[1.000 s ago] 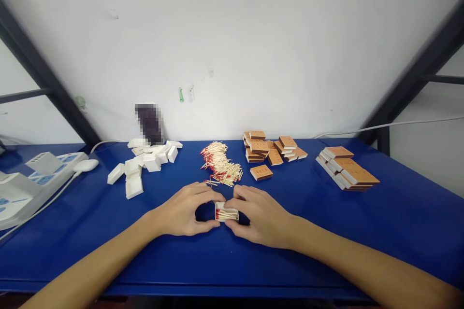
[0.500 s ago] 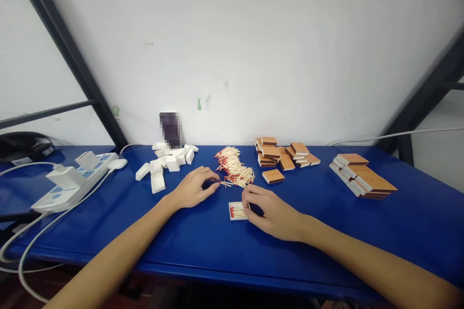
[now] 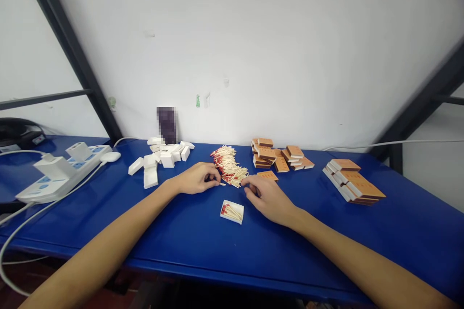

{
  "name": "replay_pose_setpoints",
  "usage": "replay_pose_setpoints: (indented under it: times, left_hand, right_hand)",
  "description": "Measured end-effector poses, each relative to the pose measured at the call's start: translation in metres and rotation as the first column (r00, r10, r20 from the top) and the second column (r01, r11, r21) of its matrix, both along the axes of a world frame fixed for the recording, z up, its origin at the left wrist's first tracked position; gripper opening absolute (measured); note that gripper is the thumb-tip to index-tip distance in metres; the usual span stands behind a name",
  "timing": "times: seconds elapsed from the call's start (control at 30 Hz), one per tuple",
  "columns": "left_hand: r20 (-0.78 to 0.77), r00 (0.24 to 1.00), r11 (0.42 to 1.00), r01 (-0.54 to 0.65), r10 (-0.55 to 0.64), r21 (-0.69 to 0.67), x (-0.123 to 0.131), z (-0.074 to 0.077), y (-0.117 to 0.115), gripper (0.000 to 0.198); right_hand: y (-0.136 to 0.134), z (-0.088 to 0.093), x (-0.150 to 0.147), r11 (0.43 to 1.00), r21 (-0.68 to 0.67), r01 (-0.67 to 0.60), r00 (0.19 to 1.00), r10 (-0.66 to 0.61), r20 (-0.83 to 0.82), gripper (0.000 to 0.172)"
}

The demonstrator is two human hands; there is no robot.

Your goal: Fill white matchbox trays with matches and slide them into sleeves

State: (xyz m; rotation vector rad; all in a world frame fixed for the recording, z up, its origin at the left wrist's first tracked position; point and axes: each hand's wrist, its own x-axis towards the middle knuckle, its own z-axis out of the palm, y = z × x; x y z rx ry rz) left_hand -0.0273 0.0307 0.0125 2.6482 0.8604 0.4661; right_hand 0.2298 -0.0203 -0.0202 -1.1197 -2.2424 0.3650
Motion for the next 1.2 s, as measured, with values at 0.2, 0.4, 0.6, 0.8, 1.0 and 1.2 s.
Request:
replay_pose_setpoints:
  times: [0.2,0.4,0.6,0.8,1.0,1.2]
  left_hand:
    - [0.015,0.999,0.999,-0.03,0.031,-0.013,0.012,-0.006,-0.017,0.013]
    - [0.029,0.998,0.998,-0.054,0.054,0.024,0.033,-0.015,-0.031,0.014]
    - [0.052,0.996,0.994,-0.071,0.067,0.082,0.026,-0.017,-0.028,0.016]
    - [0.056,0.981,0.966,-0.19,0.183,0.173,0.014,-0.015,-0.017,0.018]
    - [0.067,0.982,0.973,-0.182,0.174,0.14,0.01,-0.017,-0.015,0.018]
    - [0.026,0.999,0.99,-0.025,0.022,0.14,0.012,-0.015,-0.019,0.025]
  right_hand:
    - [-0.002,0.004,0.0,1.0,0.02,-0.013,0.993,0.011,0.116,0.021]
    - [-0.003,0.005,-0.002,0.997,0.012,-0.076,0.992,0.074,0.104,0.019]
    - [-0.007,0.008,0.0,0.995,0.006,-0.102,0.993,0.101,0.065,0.021]
    - [-0.035,0.016,-0.011,0.98,0.079,-0.184,0.961,0.162,0.226,0.041]
    - [-0.045,0.017,-0.017,0.97,0.013,-0.242,0.931,0.228,0.284,0.032]
    - [-0.024,0.015,-0.006,0.991,0.097,-0.096,0.978,0.076,0.193,0.019]
